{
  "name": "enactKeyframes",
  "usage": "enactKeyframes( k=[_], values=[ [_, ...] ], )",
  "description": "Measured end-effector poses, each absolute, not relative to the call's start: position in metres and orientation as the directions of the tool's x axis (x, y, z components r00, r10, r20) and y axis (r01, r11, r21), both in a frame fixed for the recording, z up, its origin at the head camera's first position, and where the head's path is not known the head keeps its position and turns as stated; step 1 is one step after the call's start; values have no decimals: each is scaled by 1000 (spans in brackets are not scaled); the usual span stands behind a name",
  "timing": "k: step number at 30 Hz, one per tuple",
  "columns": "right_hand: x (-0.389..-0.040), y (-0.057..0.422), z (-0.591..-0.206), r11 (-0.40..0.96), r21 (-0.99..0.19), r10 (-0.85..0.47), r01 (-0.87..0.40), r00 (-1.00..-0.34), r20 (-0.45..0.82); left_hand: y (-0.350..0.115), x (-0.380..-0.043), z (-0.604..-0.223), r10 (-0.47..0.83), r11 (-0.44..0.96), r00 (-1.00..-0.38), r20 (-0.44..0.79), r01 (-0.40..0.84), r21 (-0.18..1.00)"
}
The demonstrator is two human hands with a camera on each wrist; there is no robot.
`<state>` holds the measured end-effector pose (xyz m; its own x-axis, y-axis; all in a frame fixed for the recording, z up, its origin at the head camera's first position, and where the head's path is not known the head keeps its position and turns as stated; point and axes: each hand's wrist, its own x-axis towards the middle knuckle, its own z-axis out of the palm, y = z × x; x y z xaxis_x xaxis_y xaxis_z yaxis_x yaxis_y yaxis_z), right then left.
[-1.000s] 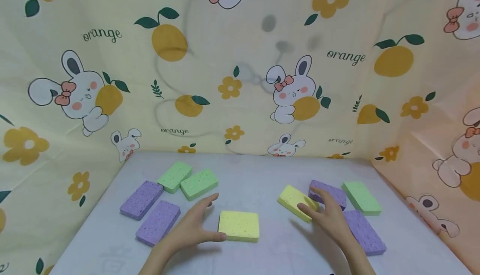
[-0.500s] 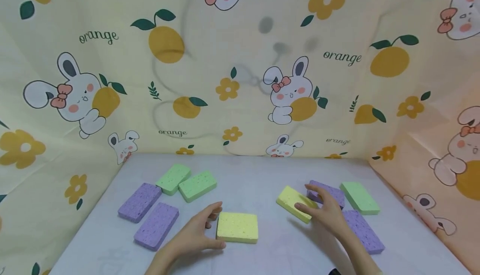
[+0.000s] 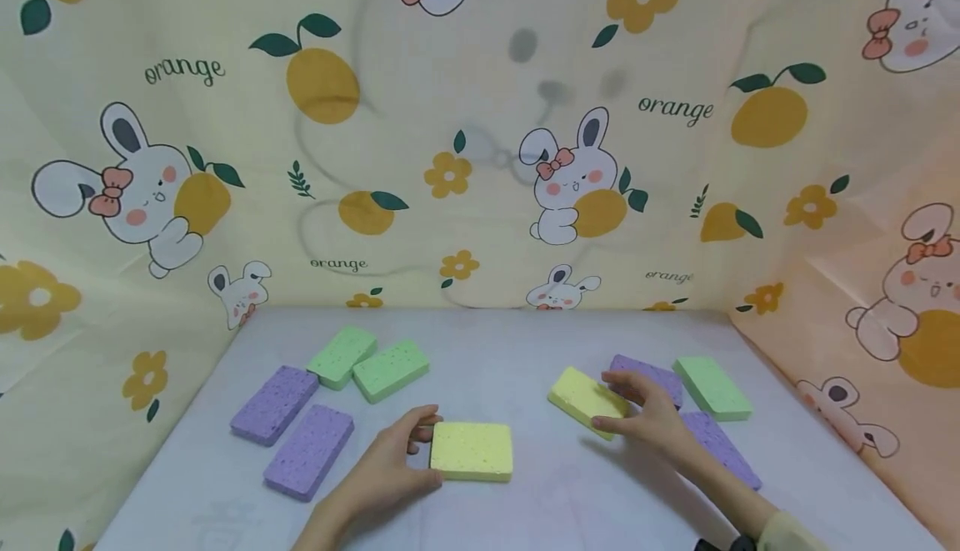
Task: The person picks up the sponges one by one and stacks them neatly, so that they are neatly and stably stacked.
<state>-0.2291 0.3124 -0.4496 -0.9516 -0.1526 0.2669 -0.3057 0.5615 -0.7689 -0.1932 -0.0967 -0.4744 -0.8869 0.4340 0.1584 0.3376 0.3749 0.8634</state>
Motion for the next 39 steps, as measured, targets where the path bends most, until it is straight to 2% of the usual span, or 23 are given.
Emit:
enactKeyframes(
  k=[11, 22, 28, 39],
  values=[
    [-238, 321, -452, 581, -763, -155, -283, -959, 237, -98, -192, -473, 421, 377, -897, 137, 311, 872],
    [-239, 322, -455, 508, -818, -195, -270, -961, 197, -100, -190, -470, 423, 364, -897, 128, 297, 883],
    [-240, 324, -459, 524, -820, -193, -232, -970, 151, -101, -192, -474, 423, 366, -894, 148, 318, 875],
    [-241, 326, -459, 557, -792, -191, -248, -967, 169, -102, -193, -478, 421, 374, -894, 154, 325, 868]
  ],
)
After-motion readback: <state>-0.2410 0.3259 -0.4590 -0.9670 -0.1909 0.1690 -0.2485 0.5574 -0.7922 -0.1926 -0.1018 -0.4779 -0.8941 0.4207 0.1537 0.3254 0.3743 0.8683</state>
